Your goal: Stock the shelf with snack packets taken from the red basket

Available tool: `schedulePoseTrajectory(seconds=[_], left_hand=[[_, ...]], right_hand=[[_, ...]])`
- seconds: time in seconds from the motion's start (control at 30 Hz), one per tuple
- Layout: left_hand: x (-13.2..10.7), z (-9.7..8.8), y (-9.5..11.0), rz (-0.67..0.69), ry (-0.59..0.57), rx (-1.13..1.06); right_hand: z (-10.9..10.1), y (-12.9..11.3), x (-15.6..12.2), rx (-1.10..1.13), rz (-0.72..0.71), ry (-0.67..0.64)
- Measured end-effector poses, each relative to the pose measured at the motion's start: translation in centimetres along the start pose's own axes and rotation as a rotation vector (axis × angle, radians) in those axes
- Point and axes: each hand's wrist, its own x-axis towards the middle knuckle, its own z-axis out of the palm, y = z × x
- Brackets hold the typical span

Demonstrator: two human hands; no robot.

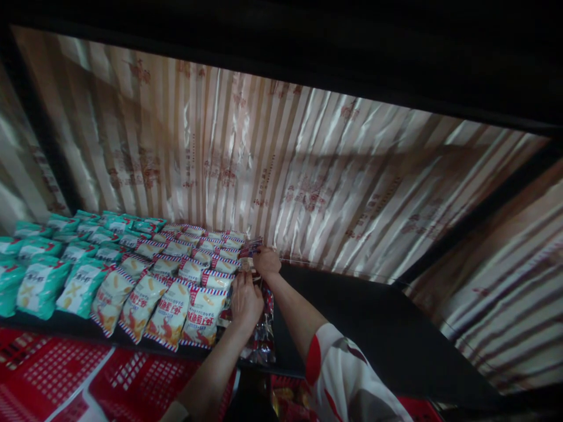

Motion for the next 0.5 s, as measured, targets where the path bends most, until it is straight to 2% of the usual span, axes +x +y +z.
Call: schedulePoseTrajectory(seconds=[0.27, 0.4, 0.5], left_hand=[[-0.3, -0.8, 0.6, 0.050, -0.003, 0.037], [-0.8, -0.8, 1.2, 0.060, -0.006, 0.048], [-1.0, -0.8, 1.6, 0.080, -0.012, 0.076]], right_hand=[[-0.3, 1.7, -1.0, 0.113, 0.006, 0.167], [-0.4, 3.2, -1.8, 0.155, -0.002, 0.172], [-0.3, 4.0, -2.3, 0.205, -0.079, 0.166]])
